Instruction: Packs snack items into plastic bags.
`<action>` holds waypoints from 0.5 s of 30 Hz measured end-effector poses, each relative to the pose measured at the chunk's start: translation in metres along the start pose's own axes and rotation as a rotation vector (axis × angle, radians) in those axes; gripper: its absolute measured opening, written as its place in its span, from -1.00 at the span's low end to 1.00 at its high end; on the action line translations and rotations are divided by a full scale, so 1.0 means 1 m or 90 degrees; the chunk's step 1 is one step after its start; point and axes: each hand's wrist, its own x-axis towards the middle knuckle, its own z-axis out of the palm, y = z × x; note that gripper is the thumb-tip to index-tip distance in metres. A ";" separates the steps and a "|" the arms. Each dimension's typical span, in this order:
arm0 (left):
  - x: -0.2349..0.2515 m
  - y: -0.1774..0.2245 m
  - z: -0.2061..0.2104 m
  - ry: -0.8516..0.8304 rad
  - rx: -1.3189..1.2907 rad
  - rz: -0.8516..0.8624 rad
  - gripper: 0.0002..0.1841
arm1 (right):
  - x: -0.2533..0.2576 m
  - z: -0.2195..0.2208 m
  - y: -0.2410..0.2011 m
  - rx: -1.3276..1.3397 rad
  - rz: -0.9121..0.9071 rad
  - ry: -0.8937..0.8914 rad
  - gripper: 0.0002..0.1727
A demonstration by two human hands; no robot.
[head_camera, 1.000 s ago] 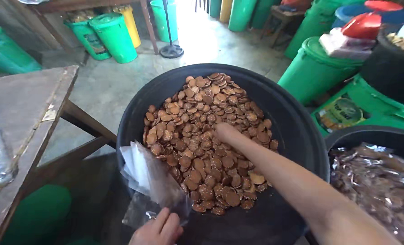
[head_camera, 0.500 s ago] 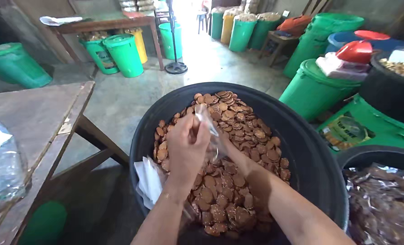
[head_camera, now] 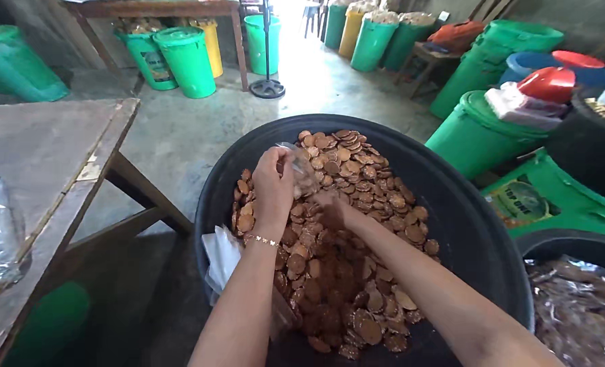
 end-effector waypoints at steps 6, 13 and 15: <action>-0.003 0.000 0.002 -0.019 0.011 0.039 -0.83 | -0.005 -0.003 -0.034 -0.207 -0.094 -0.071 -0.49; -0.005 0.002 0.007 -0.048 0.098 0.113 -0.68 | -0.042 0.007 -0.019 0.029 0.038 0.011 -0.57; -0.005 0.001 0.011 -0.149 0.153 0.083 -0.69 | -0.051 -0.001 -0.010 0.380 0.067 0.154 -0.54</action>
